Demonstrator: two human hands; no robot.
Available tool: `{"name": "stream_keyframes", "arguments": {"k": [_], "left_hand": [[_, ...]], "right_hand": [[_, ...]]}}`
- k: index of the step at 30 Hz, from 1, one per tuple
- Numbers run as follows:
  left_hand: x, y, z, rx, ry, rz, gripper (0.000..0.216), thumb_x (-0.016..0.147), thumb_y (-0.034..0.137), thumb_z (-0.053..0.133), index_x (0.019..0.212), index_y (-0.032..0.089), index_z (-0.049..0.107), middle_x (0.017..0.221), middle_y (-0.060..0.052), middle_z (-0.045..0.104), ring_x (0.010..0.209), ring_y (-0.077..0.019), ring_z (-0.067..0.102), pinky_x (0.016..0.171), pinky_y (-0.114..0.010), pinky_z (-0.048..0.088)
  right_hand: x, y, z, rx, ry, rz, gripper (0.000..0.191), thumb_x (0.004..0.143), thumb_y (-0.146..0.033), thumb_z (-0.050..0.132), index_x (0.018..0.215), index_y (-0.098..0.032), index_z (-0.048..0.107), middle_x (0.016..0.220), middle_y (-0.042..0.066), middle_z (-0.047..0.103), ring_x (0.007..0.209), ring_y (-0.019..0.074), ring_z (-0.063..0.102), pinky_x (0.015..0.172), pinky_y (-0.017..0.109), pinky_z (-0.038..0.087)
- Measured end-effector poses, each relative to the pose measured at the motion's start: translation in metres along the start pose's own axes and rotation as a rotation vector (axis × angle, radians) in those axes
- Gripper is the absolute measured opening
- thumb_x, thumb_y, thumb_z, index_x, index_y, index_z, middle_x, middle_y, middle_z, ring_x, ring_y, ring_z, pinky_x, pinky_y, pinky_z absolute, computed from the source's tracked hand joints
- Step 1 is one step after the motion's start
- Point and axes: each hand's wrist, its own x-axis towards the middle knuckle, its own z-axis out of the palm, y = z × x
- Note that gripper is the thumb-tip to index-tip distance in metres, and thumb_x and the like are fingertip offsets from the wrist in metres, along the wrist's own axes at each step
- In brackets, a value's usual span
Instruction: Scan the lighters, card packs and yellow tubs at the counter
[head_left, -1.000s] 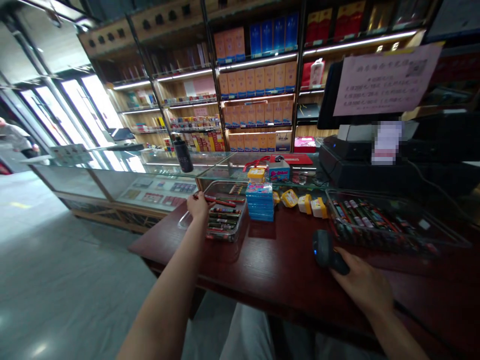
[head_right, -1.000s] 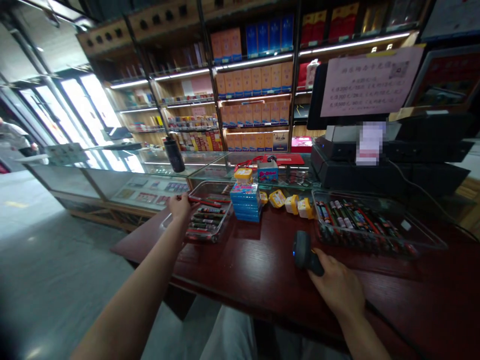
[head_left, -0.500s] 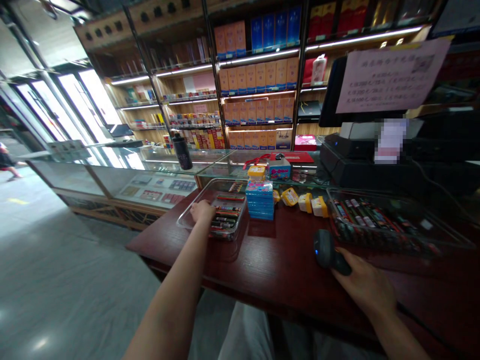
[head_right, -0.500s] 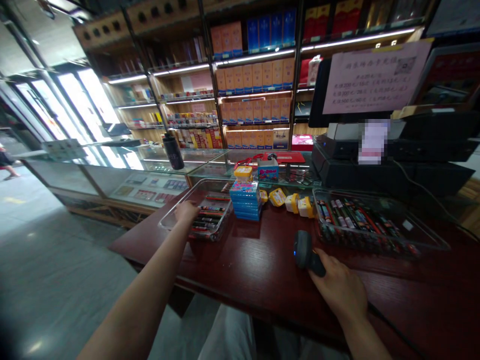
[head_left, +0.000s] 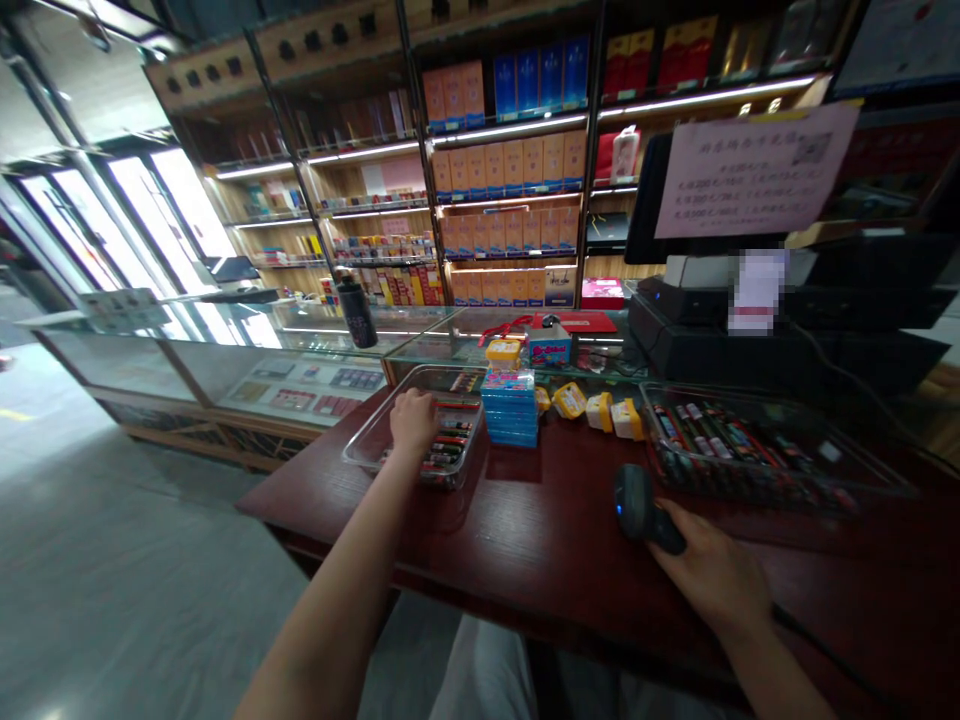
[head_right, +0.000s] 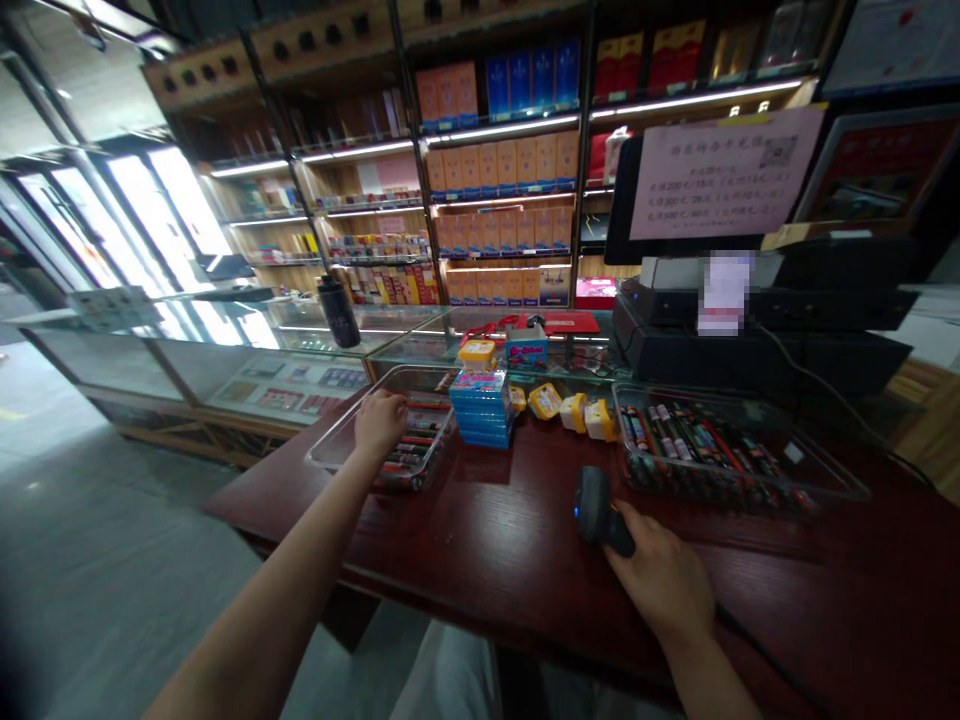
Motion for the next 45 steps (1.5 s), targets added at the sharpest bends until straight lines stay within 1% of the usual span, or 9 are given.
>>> {"name": "stream_keyframes", "arguments": {"k": [5, 10, 15, 19, 22, 26, 33, 41, 45], "left_hand": [[-0.006, 0.047, -0.022, -0.089, 0.13, 0.224, 0.031, 0.085, 0.023, 0.044, 0.105, 0.023, 0.067, 0.108, -0.01, 0.059, 0.105, -0.0271, 0.049, 0.088, -0.039, 0.04], [-0.012, 0.119, -0.03, -0.31, 0.161, 0.5, 0.03, 0.086, 0.024, 0.045, 0.106, 0.024, 0.067, 0.111, -0.009, 0.058, 0.109, -0.0265, 0.048, 0.095, -0.04, 0.037], [-0.023, 0.204, -0.02, -0.634, -0.048, 0.829, 0.028, 0.08, 0.019, 0.05, 0.099, 0.023, 0.07, 0.099, -0.01, 0.061, 0.1, -0.0255, 0.052, 0.093, -0.039, 0.04], [-0.027, 0.273, -0.006, -0.888, -0.224, 0.949, 0.024, 0.071, 0.014, 0.058, 0.088, 0.024, 0.073, 0.088, -0.009, 0.064, 0.093, -0.0259, 0.056, 0.093, -0.038, 0.041], [-0.023, 0.32, 0.003, -0.929, -0.332, 1.043, 0.027, 0.066, 0.01, 0.06, 0.085, 0.023, 0.073, 0.089, -0.008, 0.067, 0.094, -0.0255, 0.058, 0.094, -0.037, 0.041], [-0.016, 0.367, 0.017, -0.812, -0.41, 1.183, 0.033, 0.06, 0.004, 0.061, 0.083, 0.024, 0.073, 0.093, -0.006, 0.07, 0.096, -0.025, 0.06, 0.093, -0.035, 0.042], [-0.018, 0.392, 0.034, -0.564, -0.371, 1.296, 0.034, 0.053, -0.001, 0.063, 0.08, 0.019, 0.071, 0.09, -0.01, 0.067, 0.086, -0.0265, 0.061, 0.078, -0.033, 0.047], [-0.015, 0.386, 0.027, -0.272, -0.143, 1.504, 0.024, 0.079, 0.014, 0.052, 0.094, 0.02, 0.069, 0.104, -0.01, 0.06, 0.097, -0.0229, 0.056, 0.079, -0.031, 0.046], [-0.012, 0.37, 0.015, -0.355, -0.049, 1.46, 0.027, 0.086, 0.016, 0.046, 0.106, 0.019, 0.064, 0.106, -0.008, 0.061, 0.098, -0.0195, 0.056, 0.084, -0.03, 0.045]], "right_hand": [[0.003, 0.002, -0.002, 0.06, -0.066, -0.025, 0.041, 0.087, -0.04, 0.045, 0.124, -0.025, 0.054, 0.106, 0.006, 0.069, 0.089, 0.0222, 0.066, 0.072, 0.033, 0.047], [0.004, -0.001, -0.006, 0.038, -0.04, -0.018, 0.039, 0.088, -0.034, 0.046, 0.123, -0.021, 0.055, 0.106, 0.008, 0.069, 0.092, 0.0225, 0.065, 0.075, 0.033, 0.047], [0.006, -0.002, -0.007, 0.027, -0.039, -0.028, 0.038, 0.086, -0.034, 0.049, 0.121, -0.021, 0.057, 0.102, 0.008, 0.07, 0.089, 0.0214, 0.066, 0.074, 0.031, 0.047], [0.01, 0.0, -0.004, 0.023, -0.049, -0.015, 0.04, 0.083, -0.034, 0.054, 0.122, -0.022, 0.057, 0.098, 0.007, 0.07, 0.088, 0.0213, 0.065, 0.075, 0.03, 0.046], [0.012, -0.001, -0.005, 0.027, -0.065, 0.003, 0.039, 0.083, -0.035, 0.054, 0.12, -0.022, 0.057, 0.096, 0.006, 0.07, 0.084, 0.0213, 0.066, 0.074, 0.031, 0.047], [0.012, -0.002, -0.011, 0.059, -0.045, 0.003, 0.039, 0.082, -0.032, 0.055, 0.12, -0.02, 0.058, 0.099, 0.007, 0.069, 0.087, 0.0208, 0.065, 0.077, 0.03, 0.046], [0.012, -0.002, -0.017, 0.082, -0.033, 0.001, 0.037, 0.083, -0.03, 0.052, 0.118, -0.02, 0.059, 0.093, 0.005, 0.069, 0.085, 0.0206, 0.064, 0.075, 0.03, 0.046], [0.014, -0.001, -0.015, 0.062, -0.047, 0.027, 0.037, 0.083, -0.033, 0.054, 0.118, -0.023, 0.058, 0.089, 0.004, 0.069, 0.083, 0.019, 0.064, 0.071, 0.027, 0.044], [0.014, -0.002, -0.015, 0.061, -0.041, 0.02, 0.034, 0.084, -0.035, 0.053, 0.115, -0.023, 0.06, 0.088, 0.004, 0.068, 0.085, 0.0189, 0.064, 0.073, 0.027, 0.043]]}}
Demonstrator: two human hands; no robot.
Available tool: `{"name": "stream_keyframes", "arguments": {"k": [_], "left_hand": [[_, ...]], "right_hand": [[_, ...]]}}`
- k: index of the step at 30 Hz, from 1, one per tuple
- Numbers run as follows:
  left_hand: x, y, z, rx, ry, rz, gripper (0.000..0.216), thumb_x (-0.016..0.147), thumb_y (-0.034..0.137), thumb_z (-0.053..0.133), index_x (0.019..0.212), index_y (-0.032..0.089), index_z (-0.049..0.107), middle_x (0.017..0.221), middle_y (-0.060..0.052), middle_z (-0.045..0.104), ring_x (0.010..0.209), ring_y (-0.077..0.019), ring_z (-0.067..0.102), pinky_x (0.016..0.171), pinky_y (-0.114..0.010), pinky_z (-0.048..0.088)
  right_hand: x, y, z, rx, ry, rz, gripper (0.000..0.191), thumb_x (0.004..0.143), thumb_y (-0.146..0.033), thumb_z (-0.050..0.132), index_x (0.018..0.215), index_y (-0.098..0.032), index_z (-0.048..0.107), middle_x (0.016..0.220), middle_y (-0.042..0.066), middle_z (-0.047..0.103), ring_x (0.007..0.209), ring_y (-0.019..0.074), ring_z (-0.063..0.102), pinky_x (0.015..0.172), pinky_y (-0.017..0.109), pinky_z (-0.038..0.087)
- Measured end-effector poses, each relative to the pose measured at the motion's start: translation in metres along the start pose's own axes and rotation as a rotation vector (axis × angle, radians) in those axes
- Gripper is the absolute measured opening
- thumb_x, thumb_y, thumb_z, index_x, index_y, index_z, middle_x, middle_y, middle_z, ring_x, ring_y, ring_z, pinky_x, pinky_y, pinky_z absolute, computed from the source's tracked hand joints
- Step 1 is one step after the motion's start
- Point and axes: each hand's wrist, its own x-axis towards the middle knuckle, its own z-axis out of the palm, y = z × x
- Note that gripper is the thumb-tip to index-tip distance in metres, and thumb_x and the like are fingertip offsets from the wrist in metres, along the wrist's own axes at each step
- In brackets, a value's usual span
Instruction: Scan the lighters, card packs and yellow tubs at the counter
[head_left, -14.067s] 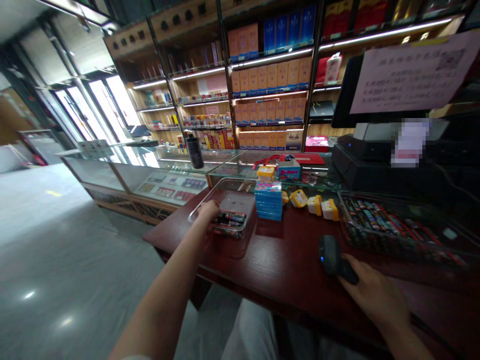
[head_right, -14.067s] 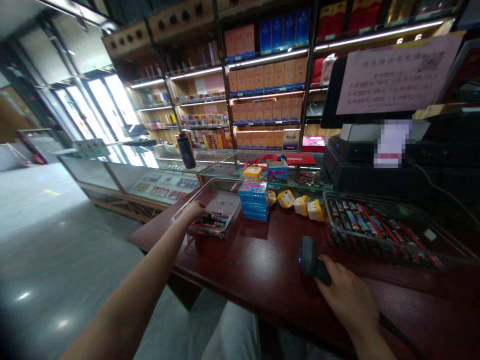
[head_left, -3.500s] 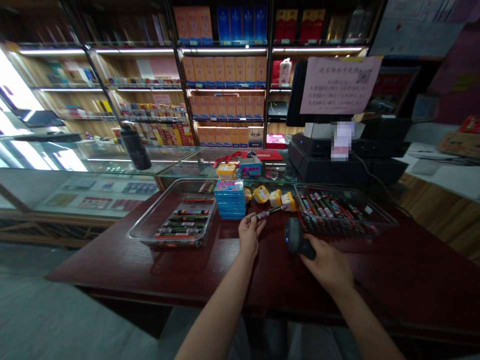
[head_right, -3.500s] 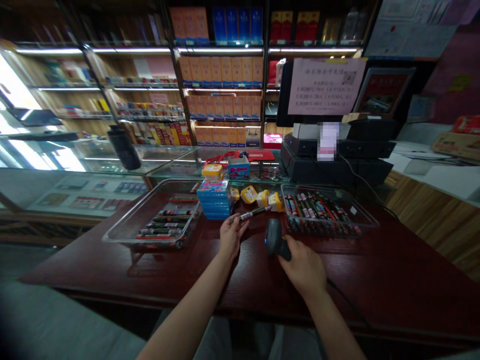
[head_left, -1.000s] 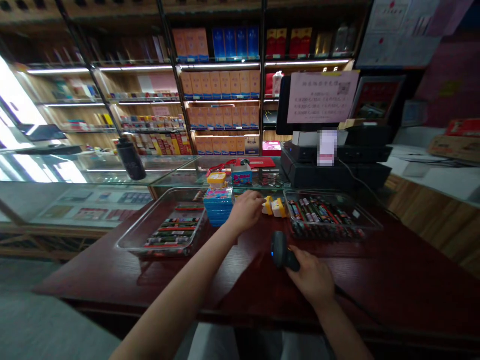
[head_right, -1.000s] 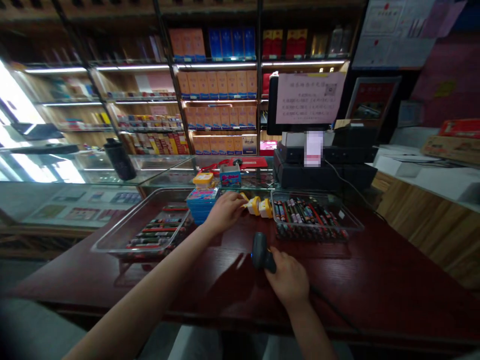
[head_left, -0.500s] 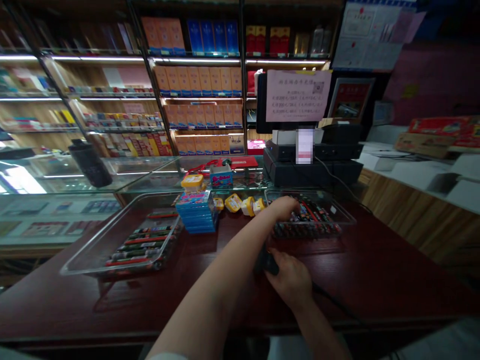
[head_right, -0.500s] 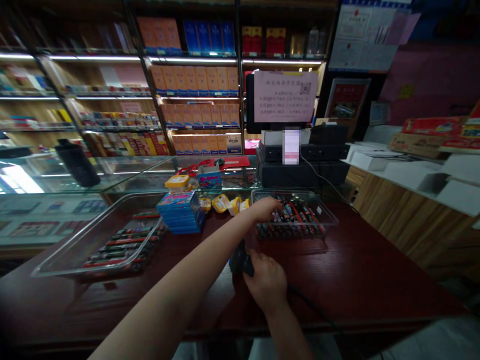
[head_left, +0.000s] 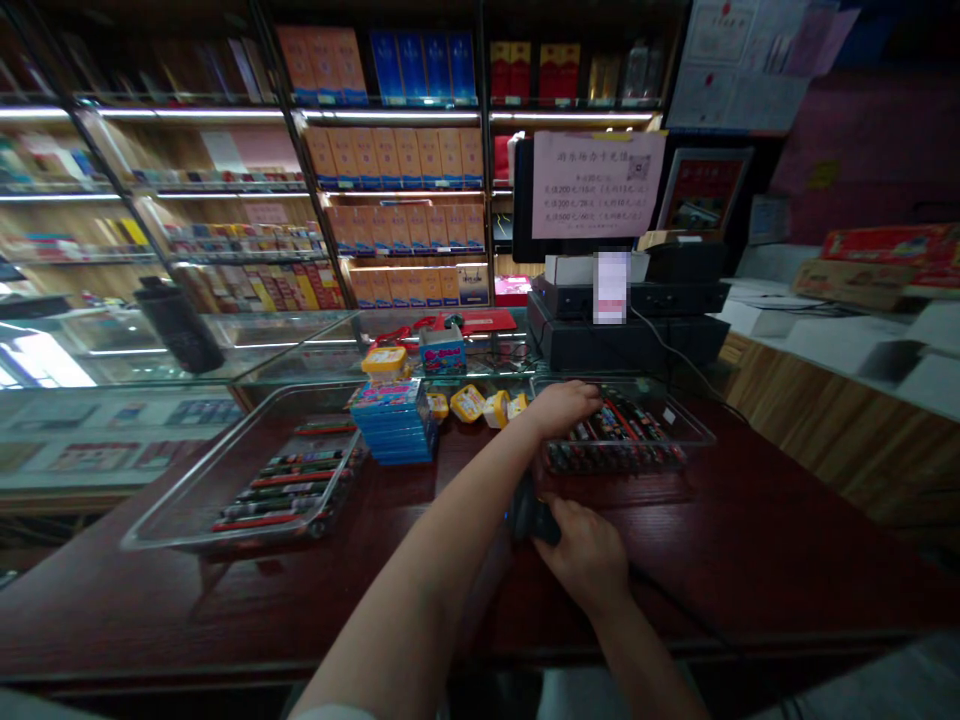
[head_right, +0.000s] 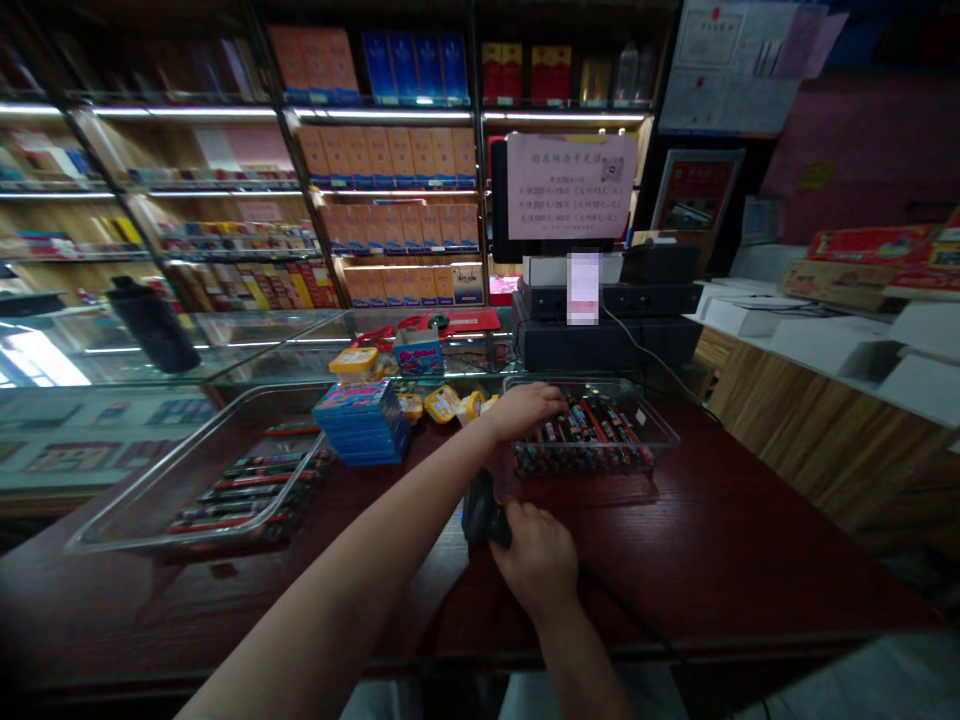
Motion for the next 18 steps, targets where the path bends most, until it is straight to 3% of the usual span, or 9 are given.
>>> {"name": "stream_keyframes", "arguments": {"k": [2, 4, 8, 10, 14, 18], "left_hand": [[-0.014, 0.0, -0.007, -0.105, 0.144, -0.077, 0.026, 0.086, 0.021, 0.049, 0.108, 0.018, 0.062, 0.105, -0.009, 0.062, 0.098, -0.0193, 0.057, 0.086, -0.03, 0.045], [-0.032, 0.001, -0.012, -0.281, 0.366, -0.204, 0.024, 0.084, 0.027, 0.055, 0.105, 0.017, 0.063, 0.101, -0.009, 0.064, 0.095, -0.0194, 0.059, 0.084, -0.03, 0.047], [-0.079, 0.012, -0.008, -0.781, 0.901, -0.63, 0.024, 0.074, 0.032, 0.068, 0.092, 0.017, 0.062, 0.088, -0.006, 0.065, 0.082, -0.0171, 0.063, 0.074, -0.029, 0.051], [-0.105, 0.021, -0.002, -1.055, 1.103, -0.83, 0.027, 0.068, 0.033, 0.073, 0.084, 0.016, 0.06, 0.081, -0.003, 0.064, 0.076, -0.0153, 0.063, 0.071, -0.028, 0.053], [-0.154, 0.041, 0.013, -1.415, 1.366, -1.119, 0.032, 0.059, 0.03, 0.078, 0.073, 0.013, 0.055, 0.071, 0.001, 0.06, 0.069, -0.0111, 0.061, 0.075, -0.033, 0.055], [-0.19, 0.057, 0.027, -1.522, 1.504, -1.244, 0.031, 0.059, 0.024, 0.078, 0.08, 0.014, 0.058, 0.075, 0.001, 0.06, 0.073, -0.0104, 0.062, 0.08, -0.036, 0.055]], "right_hand": [[0.0, 0.0, 0.001, 0.008, -0.003, 0.0, 0.033, 0.085, -0.035, 0.053, 0.114, -0.023, 0.06, 0.09, 0.004, 0.069, 0.086, 0.0186, 0.064, 0.074, 0.027, 0.043], [0.001, 0.001, 0.003, 0.024, -0.019, 0.007, 0.033, 0.084, -0.034, 0.053, 0.115, -0.024, 0.06, 0.093, 0.004, 0.07, 0.086, 0.0177, 0.065, 0.075, 0.026, 0.043], [0.002, 0.003, 0.006, 0.017, -0.05, 0.015, 0.037, 0.082, -0.034, 0.055, 0.118, -0.024, 0.059, 0.097, 0.004, 0.07, 0.089, 0.0194, 0.065, 0.076, 0.028, 0.044], [0.001, 0.003, 0.008, 0.004, -0.043, 0.0, 0.038, 0.083, -0.034, 0.054, 0.119, -0.023, 0.058, 0.099, 0.005, 0.07, 0.09, 0.0205, 0.064, 0.075, 0.03, 0.044], [-0.002, 0.003, 0.009, -0.022, -0.032, -0.003, 0.039, 0.082, -0.033, 0.054, 0.12, -0.023, 0.057, 0.101, 0.006, 0.069, 0.089, 0.0207, 0.065, 0.073, 0.03, 0.044], [-0.005, 0.002, 0.009, -0.016, -0.024, 0.004, 0.037, 0.083, -0.032, 0.053, 0.119, -0.024, 0.057, 0.101, 0.005, 0.069, 0.089, 0.0219, 0.065, 0.072, 0.032, 0.045]]}}
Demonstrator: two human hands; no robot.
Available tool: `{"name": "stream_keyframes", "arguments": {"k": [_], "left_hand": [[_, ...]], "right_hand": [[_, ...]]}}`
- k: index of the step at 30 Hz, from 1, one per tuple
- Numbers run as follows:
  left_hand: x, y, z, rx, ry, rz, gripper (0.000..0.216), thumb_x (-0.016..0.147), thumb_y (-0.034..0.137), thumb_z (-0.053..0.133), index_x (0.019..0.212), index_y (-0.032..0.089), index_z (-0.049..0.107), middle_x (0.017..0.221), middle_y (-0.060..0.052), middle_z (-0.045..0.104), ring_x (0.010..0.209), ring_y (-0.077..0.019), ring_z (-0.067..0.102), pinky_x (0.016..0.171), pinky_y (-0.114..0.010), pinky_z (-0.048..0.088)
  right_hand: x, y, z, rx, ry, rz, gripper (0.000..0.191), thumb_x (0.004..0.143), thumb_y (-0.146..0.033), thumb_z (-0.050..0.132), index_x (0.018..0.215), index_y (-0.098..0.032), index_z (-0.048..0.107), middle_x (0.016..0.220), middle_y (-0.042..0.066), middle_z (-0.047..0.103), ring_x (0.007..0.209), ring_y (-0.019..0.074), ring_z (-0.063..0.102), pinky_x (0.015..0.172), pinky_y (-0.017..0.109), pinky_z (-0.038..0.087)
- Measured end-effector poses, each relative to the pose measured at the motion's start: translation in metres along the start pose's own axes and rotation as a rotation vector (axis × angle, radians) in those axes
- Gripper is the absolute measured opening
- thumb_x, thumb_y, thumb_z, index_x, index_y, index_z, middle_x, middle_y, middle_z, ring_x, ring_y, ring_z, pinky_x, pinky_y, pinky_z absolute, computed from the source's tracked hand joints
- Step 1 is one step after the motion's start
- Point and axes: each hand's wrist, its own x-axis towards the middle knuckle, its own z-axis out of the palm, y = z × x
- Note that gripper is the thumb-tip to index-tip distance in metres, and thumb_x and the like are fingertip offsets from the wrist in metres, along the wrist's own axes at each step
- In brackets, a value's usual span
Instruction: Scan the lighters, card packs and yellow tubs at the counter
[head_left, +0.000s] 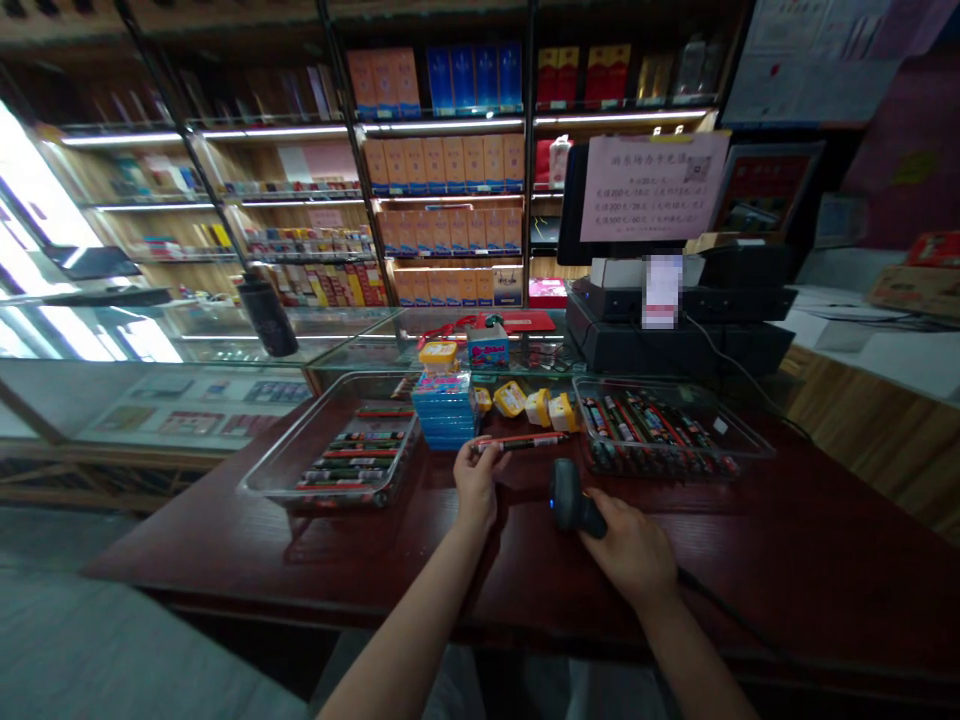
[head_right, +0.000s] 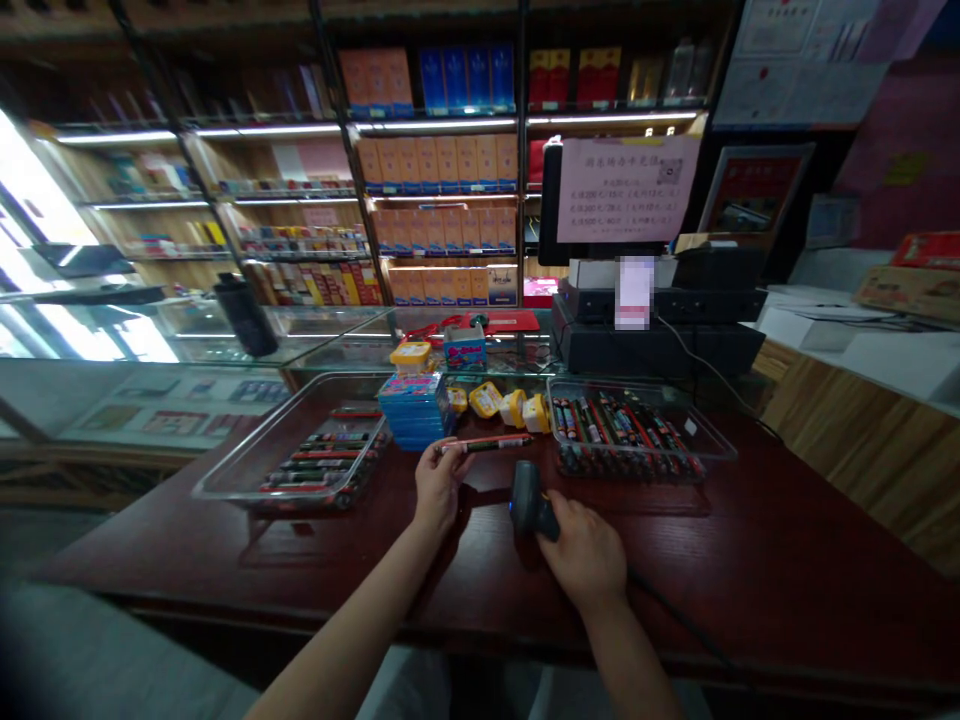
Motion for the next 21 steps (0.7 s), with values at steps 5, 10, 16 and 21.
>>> {"name": "stream_keyframes", "arguments": {"k": [5, 10, 16, 21], "left_hand": [[0.001, -0.003, -0.017, -0.097, 0.036, -0.034, 0.023, 0.063, 0.02, 0.077, 0.078, 0.013, 0.061, 0.078, -0.001, 0.062, 0.08, -0.0119, 0.064, 0.088, -0.038, 0.053], [0.006, -0.011, -0.021, -0.095, 0.018, -0.029, 0.029, 0.059, 0.018, 0.081, 0.079, 0.011, 0.061, 0.077, -0.001, 0.062, 0.079, -0.0124, 0.065, 0.091, -0.039, 0.052], [0.008, -0.018, -0.026, -0.075, -0.028, -0.018, 0.034, 0.06, 0.021, 0.082, 0.086, 0.012, 0.061, 0.081, -0.001, 0.062, 0.082, -0.0125, 0.065, 0.094, -0.041, 0.05], [0.008, -0.019, -0.026, -0.055, -0.043, 0.0, 0.036, 0.061, 0.023, 0.082, 0.088, 0.012, 0.061, 0.083, -0.002, 0.062, 0.084, -0.0127, 0.065, 0.096, -0.042, 0.049]], "right_hand": [[-0.001, -0.004, -0.008, 0.087, 0.009, 0.008, 0.038, 0.083, -0.035, 0.054, 0.12, -0.025, 0.057, 0.107, 0.005, 0.07, 0.093, 0.0232, 0.066, 0.073, 0.033, 0.046], [0.002, -0.001, -0.013, 0.318, 0.002, 0.12, 0.046, 0.074, -0.047, 0.062, 0.116, -0.029, 0.059, 0.101, 0.003, 0.072, 0.092, 0.0253, 0.066, 0.074, 0.034, 0.048], [0.0, -0.009, -0.015, 0.832, -0.041, 0.241, 0.047, 0.063, -0.052, 0.068, 0.095, -0.018, 0.062, 0.068, 0.001, 0.065, 0.058, 0.0167, 0.06, 0.052, 0.027, 0.047], [-0.009, -0.025, -0.021, 1.021, -0.077, 0.359, 0.044, 0.067, -0.054, 0.064, 0.093, -0.02, 0.056, 0.051, -0.009, 0.048, 0.039, 0.0079, 0.041, 0.035, 0.019, 0.032]]}}
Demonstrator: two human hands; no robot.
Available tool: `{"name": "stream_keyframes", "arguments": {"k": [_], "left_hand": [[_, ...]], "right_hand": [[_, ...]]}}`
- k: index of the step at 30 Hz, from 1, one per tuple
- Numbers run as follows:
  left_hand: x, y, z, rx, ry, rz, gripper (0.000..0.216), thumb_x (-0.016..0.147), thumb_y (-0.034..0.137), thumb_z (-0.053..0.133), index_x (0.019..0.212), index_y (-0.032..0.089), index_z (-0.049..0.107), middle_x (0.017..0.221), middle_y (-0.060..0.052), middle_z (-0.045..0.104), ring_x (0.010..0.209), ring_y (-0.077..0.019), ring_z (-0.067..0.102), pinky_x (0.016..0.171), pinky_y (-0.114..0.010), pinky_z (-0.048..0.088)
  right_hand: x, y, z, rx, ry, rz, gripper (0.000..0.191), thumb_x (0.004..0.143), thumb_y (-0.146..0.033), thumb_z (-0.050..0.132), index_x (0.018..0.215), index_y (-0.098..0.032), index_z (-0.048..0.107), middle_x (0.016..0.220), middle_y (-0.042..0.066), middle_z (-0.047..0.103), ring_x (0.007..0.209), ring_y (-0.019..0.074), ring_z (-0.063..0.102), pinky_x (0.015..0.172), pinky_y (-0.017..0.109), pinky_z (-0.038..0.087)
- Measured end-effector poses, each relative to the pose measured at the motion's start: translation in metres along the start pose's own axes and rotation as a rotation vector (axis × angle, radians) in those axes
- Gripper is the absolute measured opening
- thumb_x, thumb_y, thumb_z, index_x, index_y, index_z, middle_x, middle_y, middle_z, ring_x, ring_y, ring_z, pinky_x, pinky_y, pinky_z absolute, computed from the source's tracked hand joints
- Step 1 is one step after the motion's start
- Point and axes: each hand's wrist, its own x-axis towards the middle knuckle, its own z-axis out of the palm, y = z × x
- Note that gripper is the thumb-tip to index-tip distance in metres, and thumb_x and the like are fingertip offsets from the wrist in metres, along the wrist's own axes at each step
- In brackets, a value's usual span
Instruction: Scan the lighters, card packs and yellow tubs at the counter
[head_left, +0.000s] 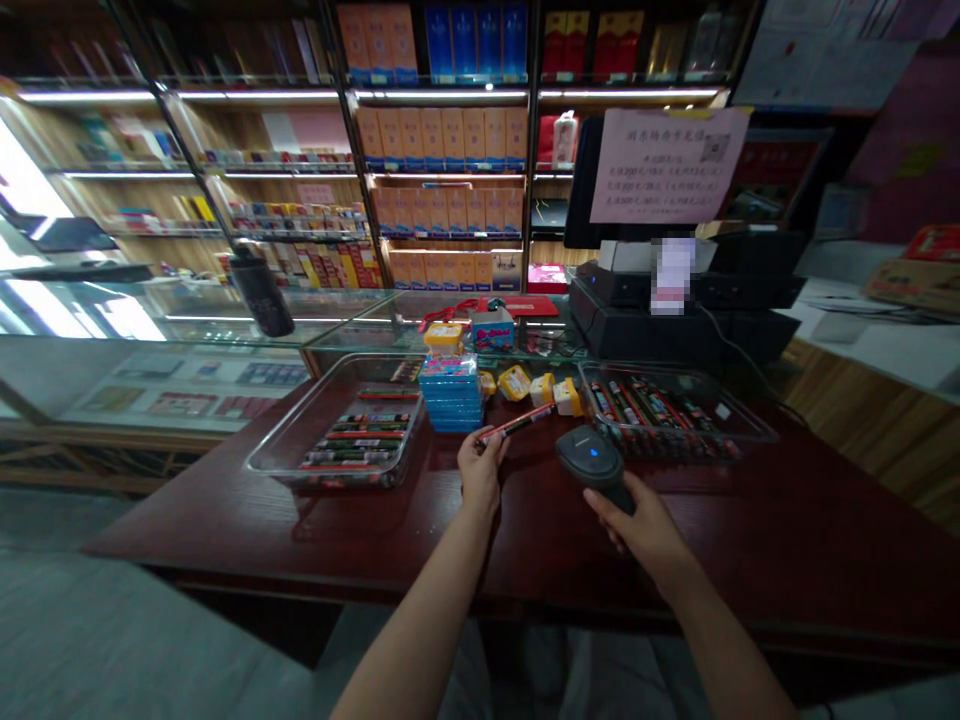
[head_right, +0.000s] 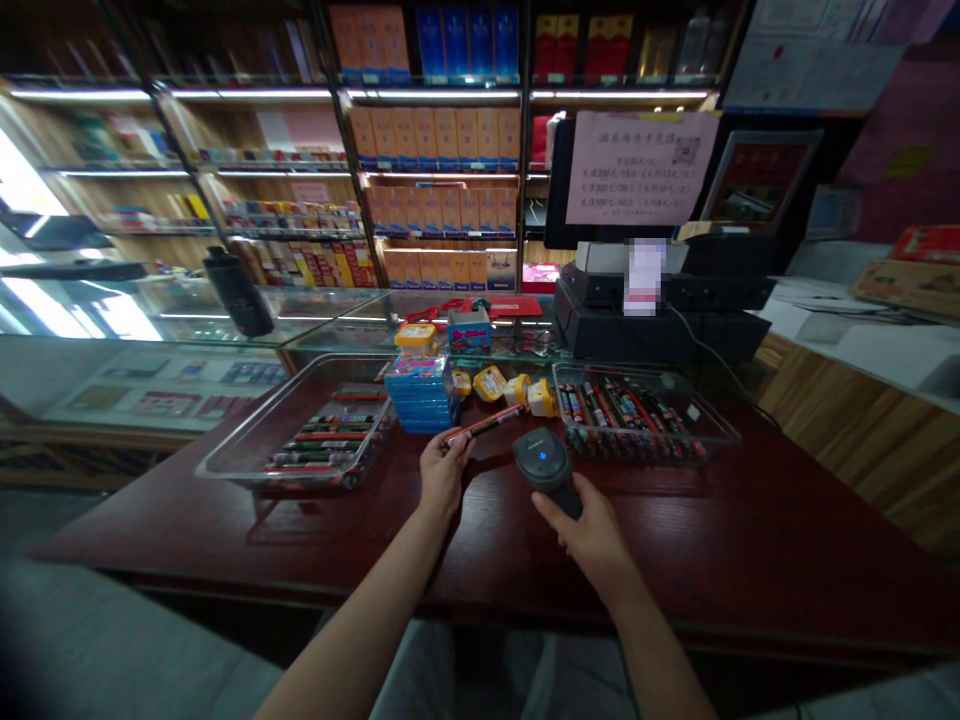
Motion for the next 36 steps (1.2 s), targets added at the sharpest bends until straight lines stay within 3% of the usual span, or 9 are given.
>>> {"name": "stream_keyframes", "arguments": {"k": [13, 15, 19, 24, 32, 36], "left_hand": [[-0.002, 0.0, 0.001, 0.009, 0.006, 0.004, 0.035, 0.062, 0.024, 0.081, 0.088, 0.013, 0.06, 0.085, -0.003, 0.062, 0.085, -0.0133, 0.065, 0.094, -0.042, 0.051], [-0.001, -0.001, 0.0, 0.015, 0.012, -0.005, 0.036, 0.061, 0.024, 0.081, 0.089, 0.013, 0.061, 0.085, -0.002, 0.062, 0.084, -0.0128, 0.065, 0.094, -0.041, 0.05], [0.0, -0.002, 0.0, 0.005, 0.015, -0.015, 0.038, 0.06, 0.025, 0.081, 0.089, 0.012, 0.061, 0.085, -0.002, 0.062, 0.085, -0.0131, 0.064, 0.092, -0.041, 0.051], [-0.002, 0.001, 0.001, -0.012, 0.024, 0.002, 0.037, 0.059, 0.026, 0.082, 0.086, 0.012, 0.061, 0.082, -0.001, 0.061, 0.083, -0.0129, 0.064, 0.09, -0.041, 0.052], [-0.009, 0.012, 0.009, -0.004, 0.043, 0.028, 0.038, 0.058, 0.032, 0.082, 0.082, 0.013, 0.061, 0.08, -0.002, 0.062, 0.079, -0.0125, 0.063, 0.083, -0.036, 0.055], [-0.014, 0.032, 0.018, 0.094, 0.025, 0.12, 0.035, 0.062, 0.038, 0.078, 0.079, 0.013, 0.059, 0.078, -0.001, 0.06, 0.073, -0.0111, 0.061, 0.068, -0.028, 0.057]], "right_hand": [[-0.005, -0.007, 0.001, -0.024, -0.013, -0.018, 0.043, 0.069, -0.054, 0.062, 0.094, -0.019, 0.056, 0.05, -0.008, 0.048, 0.039, 0.0093, 0.042, 0.037, 0.021, 0.032], [-0.005, -0.01, -0.002, -0.108, -0.011, -0.077, 0.043, 0.071, -0.054, 0.06, 0.096, -0.019, 0.058, 0.057, -0.004, 0.055, 0.045, 0.0121, 0.049, 0.041, 0.024, 0.037], [-0.002, -0.016, -0.011, -0.521, 0.051, -0.243, 0.04, 0.076, -0.051, 0.059, 0.103, -0.021, 0.06, 0.089, 0.006, 0.069, 0.082, 0.0226, 0.065, 0.066, 0.03, 0.045], [0.01, -0.005, -0.011, -1.039, 0.115, -0.3, 0.03, 0.083, -0.043, 0.053, 0.107, -0.026, 0.059, 0.095, 0.004, 0.07, 0.082, 0.023, 0.066, 0.063, 0.031, 0.042], [0.016, 0.027, -0.005, -1.132, 0.176, -0.44, 0.035, 0.087, -0.036, 0.047, 0.118, -0.024, 0.056, 0.102, 0.005, 0.07, 0.084, 0.0217, 0.066, 0.066, 0.032, 0.045], [0.015, 0.034, -0.008, -1.127, 0.184, -0.504, 0.037, 0.088, -0.039, 0.043, 0.119, -0.024, 0.055, 0.104, 0.005, 0.069, 0.086, 0.022, 0.066, 0.067, 0.033, 0.047]]}}
